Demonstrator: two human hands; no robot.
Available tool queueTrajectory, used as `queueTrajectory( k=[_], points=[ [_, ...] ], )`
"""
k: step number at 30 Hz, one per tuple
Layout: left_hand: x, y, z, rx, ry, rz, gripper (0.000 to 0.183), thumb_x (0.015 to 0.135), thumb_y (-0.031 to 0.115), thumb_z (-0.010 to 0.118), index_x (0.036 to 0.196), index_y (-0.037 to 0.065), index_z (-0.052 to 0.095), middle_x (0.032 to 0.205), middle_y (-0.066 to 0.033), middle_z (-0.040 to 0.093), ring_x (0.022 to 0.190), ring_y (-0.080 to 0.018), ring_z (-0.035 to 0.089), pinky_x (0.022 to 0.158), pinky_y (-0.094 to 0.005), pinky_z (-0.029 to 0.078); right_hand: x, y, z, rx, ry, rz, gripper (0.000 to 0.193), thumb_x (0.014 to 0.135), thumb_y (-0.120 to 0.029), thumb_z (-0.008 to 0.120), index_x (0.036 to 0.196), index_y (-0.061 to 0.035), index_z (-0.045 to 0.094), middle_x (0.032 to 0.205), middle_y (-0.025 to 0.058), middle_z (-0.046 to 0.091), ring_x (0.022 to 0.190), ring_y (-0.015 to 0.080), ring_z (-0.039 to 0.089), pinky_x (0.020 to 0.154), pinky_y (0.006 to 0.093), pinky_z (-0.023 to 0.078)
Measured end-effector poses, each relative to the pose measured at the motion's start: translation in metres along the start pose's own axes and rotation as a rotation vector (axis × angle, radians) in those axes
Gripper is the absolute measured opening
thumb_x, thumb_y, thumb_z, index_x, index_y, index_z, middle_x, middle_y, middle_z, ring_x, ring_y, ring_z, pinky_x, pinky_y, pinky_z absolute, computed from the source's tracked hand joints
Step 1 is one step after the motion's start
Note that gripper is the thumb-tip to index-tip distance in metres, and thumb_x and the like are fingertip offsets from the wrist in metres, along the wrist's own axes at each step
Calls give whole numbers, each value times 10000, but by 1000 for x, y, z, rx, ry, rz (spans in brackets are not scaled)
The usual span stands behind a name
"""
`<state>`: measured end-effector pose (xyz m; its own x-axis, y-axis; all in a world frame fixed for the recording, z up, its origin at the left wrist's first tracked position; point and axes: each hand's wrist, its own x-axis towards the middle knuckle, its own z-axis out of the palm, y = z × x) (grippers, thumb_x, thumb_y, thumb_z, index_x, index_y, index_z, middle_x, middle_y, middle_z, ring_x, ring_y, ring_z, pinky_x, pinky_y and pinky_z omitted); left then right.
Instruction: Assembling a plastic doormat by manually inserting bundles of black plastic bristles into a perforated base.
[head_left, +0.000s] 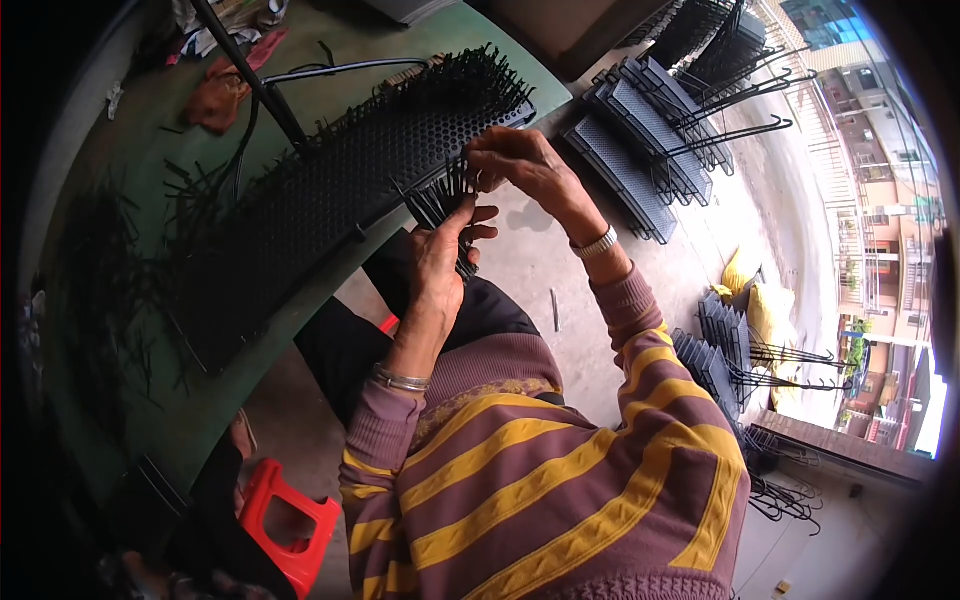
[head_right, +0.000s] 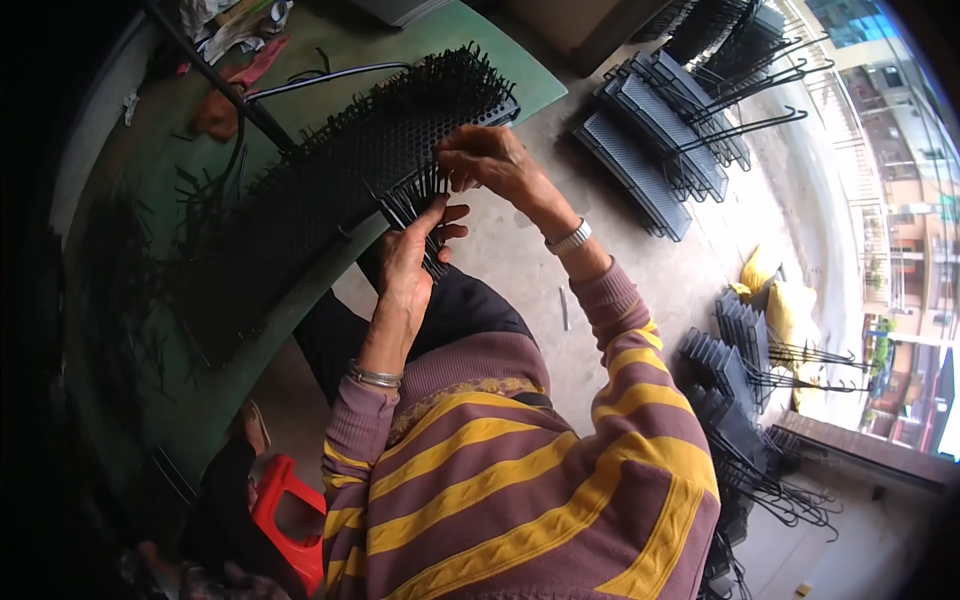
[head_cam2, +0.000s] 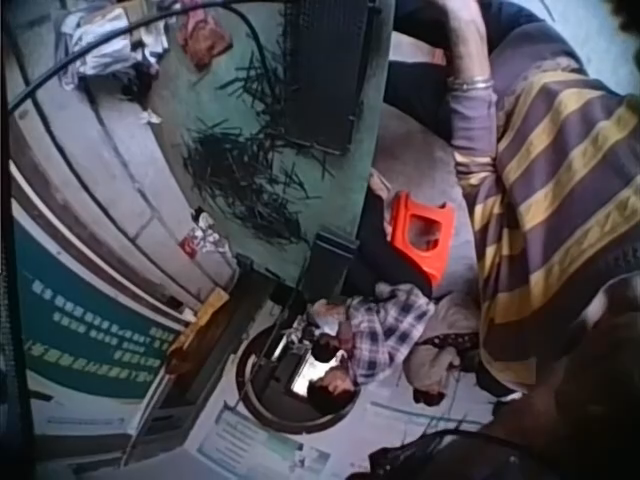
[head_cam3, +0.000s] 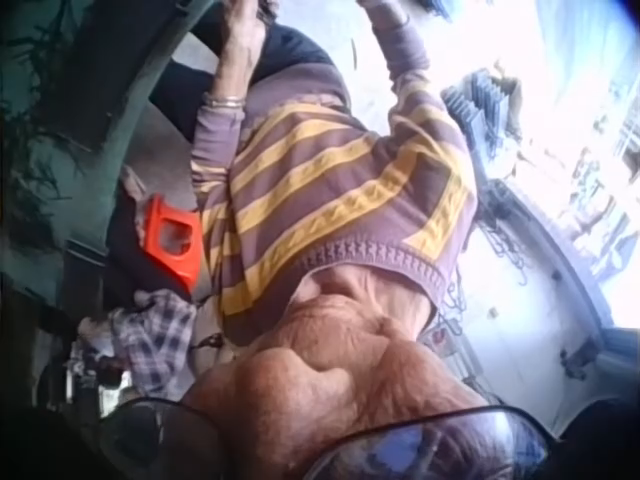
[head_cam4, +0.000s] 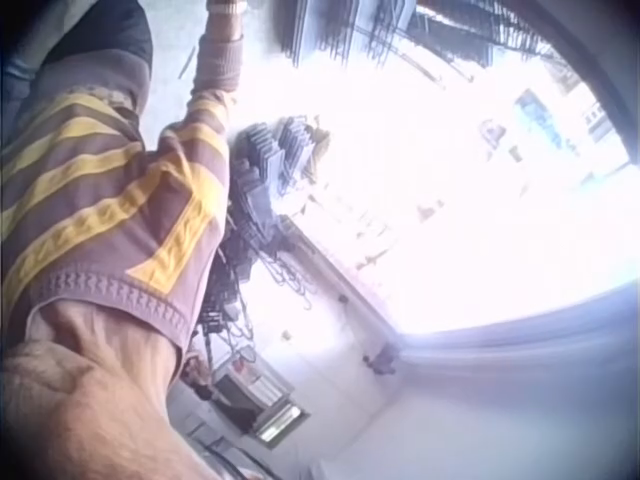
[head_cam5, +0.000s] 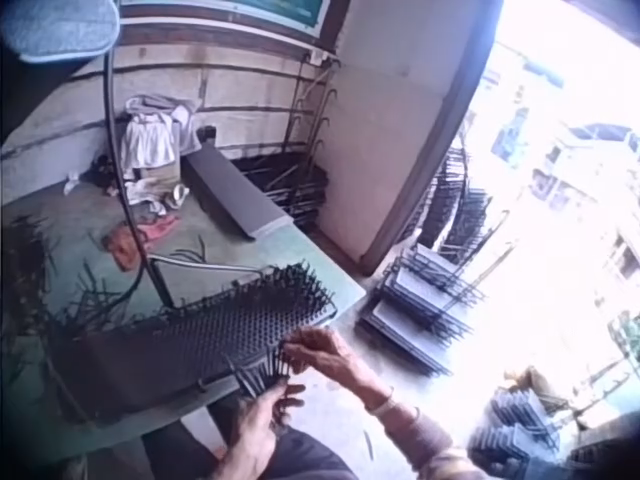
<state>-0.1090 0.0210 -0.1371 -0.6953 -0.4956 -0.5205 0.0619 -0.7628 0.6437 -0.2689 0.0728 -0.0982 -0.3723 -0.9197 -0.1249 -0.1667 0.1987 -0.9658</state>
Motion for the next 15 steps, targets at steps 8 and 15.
queueTrajectory(
  k=[8, 15],
  points=[
    [3, -4, 0, 18, -1, 4, 266, 864, 296, 673, 1013, 77, 652, 928, -75, 707, 762, -135, 665, 509, -211, 360, -5, -1, -3, 16, -54, -36, 203, 909, -169, 605, 951, 29, 608, 797, 35, 637, 740, 104, 626, 670, 237, 499],
    [24, 6, -8, -132, 71, -5, 251, 941, 262, 575, 1124, 90, 566, 1004, -66, 698, 874, -173, 672, 561, -254, 401, -6, -2, -12, -186, 261, -217, 102, 894, -38, 569, 929, 54, 592, 769, 91, 663, 739, 156, 672, 692, 262, 535]
  ],
)
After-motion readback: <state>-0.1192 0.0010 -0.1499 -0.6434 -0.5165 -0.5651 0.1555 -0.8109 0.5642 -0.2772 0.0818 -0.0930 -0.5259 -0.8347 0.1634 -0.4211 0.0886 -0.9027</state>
